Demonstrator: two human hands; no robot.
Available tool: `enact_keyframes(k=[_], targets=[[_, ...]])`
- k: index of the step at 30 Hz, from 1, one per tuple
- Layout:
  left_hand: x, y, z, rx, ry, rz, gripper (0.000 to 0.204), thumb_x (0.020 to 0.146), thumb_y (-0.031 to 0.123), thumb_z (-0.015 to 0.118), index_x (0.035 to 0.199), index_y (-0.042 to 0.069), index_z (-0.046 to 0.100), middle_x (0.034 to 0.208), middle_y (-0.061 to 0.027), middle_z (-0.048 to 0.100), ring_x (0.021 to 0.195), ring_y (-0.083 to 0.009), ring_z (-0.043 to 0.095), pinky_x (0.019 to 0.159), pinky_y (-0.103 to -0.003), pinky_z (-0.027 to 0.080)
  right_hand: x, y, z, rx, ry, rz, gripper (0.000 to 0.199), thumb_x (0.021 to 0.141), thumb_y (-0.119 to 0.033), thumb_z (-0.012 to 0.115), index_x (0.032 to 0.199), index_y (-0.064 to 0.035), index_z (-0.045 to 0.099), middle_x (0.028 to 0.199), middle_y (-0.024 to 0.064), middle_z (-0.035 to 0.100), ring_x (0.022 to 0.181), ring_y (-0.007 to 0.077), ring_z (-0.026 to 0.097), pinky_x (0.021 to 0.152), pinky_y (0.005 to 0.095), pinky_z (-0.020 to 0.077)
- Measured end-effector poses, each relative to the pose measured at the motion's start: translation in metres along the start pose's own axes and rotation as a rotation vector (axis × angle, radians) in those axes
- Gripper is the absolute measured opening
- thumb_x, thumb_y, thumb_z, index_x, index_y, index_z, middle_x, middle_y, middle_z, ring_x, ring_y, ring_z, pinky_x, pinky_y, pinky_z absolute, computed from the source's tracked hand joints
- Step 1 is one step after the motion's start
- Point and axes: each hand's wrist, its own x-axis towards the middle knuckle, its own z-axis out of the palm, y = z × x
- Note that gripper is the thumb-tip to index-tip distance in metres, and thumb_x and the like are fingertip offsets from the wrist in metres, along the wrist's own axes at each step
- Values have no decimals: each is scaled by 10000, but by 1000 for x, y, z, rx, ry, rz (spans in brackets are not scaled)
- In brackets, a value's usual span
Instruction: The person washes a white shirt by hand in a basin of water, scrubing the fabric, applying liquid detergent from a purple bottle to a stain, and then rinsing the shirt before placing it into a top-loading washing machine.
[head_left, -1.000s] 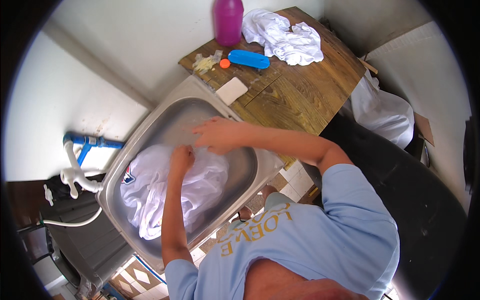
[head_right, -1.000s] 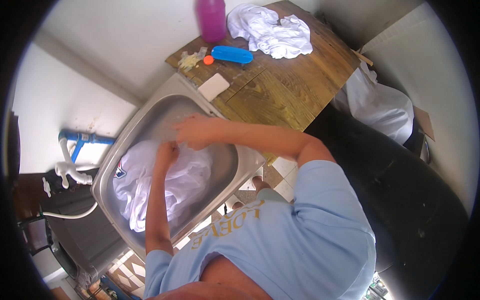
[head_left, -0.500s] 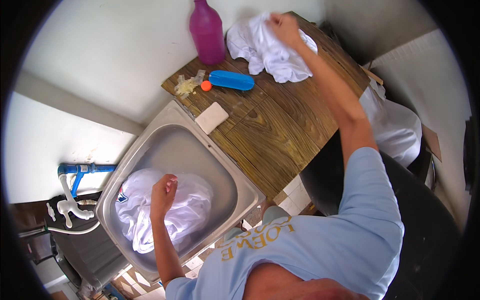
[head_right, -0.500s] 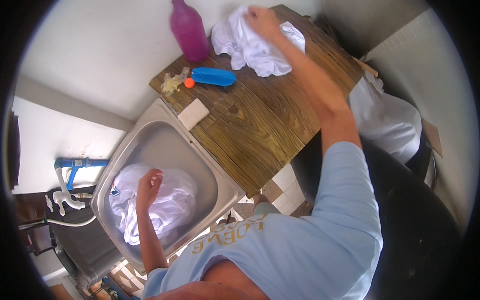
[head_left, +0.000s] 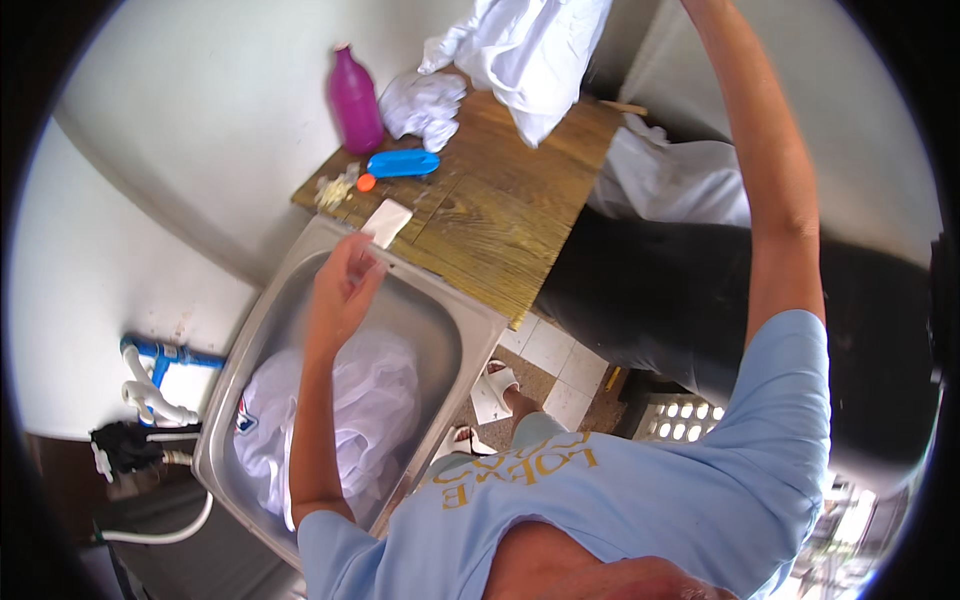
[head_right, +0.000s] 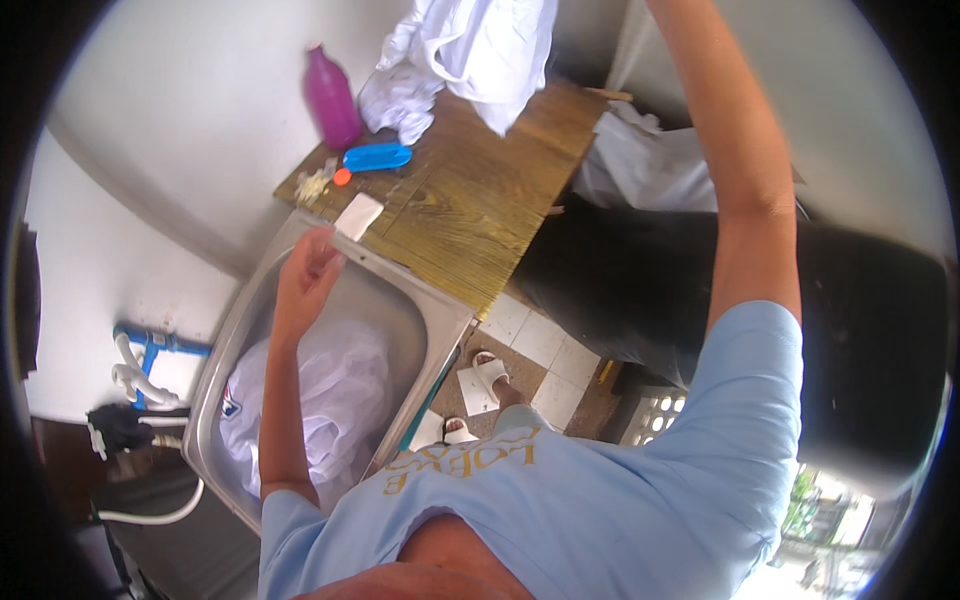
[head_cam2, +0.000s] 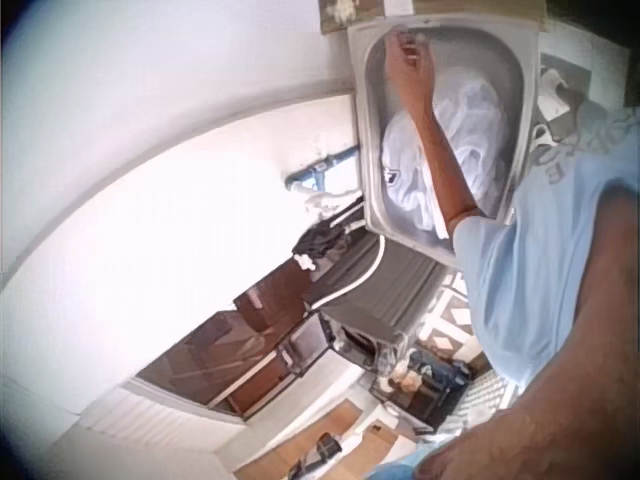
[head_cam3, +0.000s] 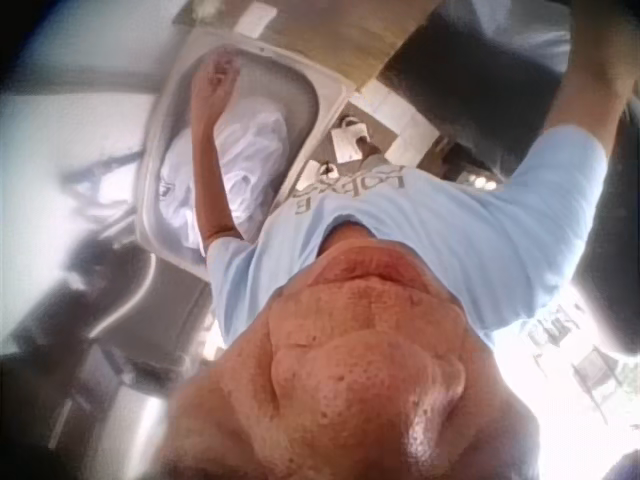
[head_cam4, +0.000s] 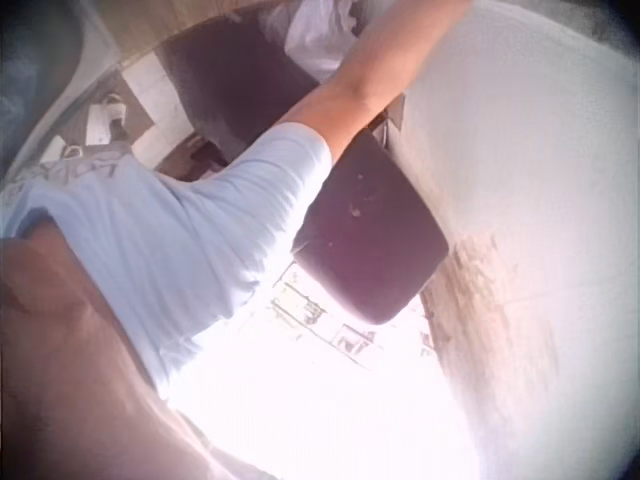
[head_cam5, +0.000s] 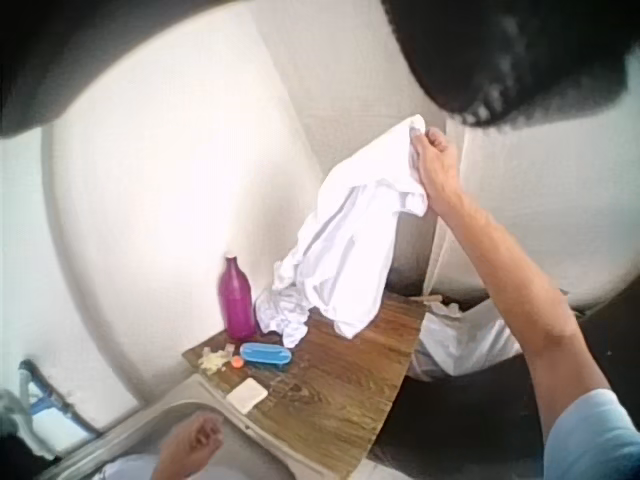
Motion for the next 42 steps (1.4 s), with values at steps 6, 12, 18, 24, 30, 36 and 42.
enact_keyframes(k=[6, 12, 18, 24, 30, 36, 42], targets=[[74, 135, 123, -201, 42, 404, 846, 742, 233, 809, 1398, 59, 305, 1291, -127, 442, 1045, -232, 503, 857, -363, 451, -30, -92, -51, -101, -28, 126, 316, 968, -206, 499, 1179, 25, 545, 962, 56, 616, 805, 113, 571, 691, 252, 491], [63, 166, 168, -799, -584, 202, 543, 861, 173, 676, 1312, -9, 435, 1188, -82, 562, 1092, -156, 531, 943, -300, 424, -78, -108, -153, -104, 97, 171, 387, 969, -232, 504, 1222, 61, 508, 1008, 83, 627, 887, 138, 590, 751, 265, 493], [46, 195, 157, -805, -565, 257, 200, 873, 139, 548, 1047, 41, 558, 937, 2, 592, 876, -68, 543, 746, -222, 442, -163, -156, -267, -925, -46, 195, 335, 941, -275, 544, 1069, 33, 563, 754, 77, 601, 659, 120, 518, 576, 306, 436], [16, 267, 187, -911, -751, 197, 272, 879, 190, 569, 1073, 0, 583, 1008, -38, 641, 905, -124, 594, 804, -255, 451, -270, -210, -273, -1128, -152, -100, 544, 829, -412, 690, 1249, -110, 522, 1078, 153, 609, 918, 277, 621, 808, 338, 530], [-30, 297, 217, -461, -1108, 172, 341, 814, 240, 677, 1066, 35, 575, 991, -41, 622, 915, -111, 586, 808, -261, 464, -369, -246, -222, -733, -328, 148, 587, 816, -252, 707, 1304, -77, 431, 994, 171, 672, 883, 311, 671, 817, 365, 528], [-48, 290, 160, -116, -1151, 374, 521, 722, 145, 769, 1166, 10, 532, 1036, -72, 612, 946, -128, 578, 859, -271, 466, -398, -259, -331, -441, -190, 581, 210, 921, -174, 560, 1093, -75, 629, 964, 0, 665, 867, 92, 639, 803, 290, 519], [-45, 249, 130, 35, -943, 218, 348, 759, 55, 696, 1082, 43, 567, 954, -36, 624, 873, -103, 581, 820, -250, 458, -413, -314, -339, -165, 33, 679, 169, 892, -146, 554, 975, -41, 657, 870, 37, 671, 759, 158, 654, 700, 322, 547]])
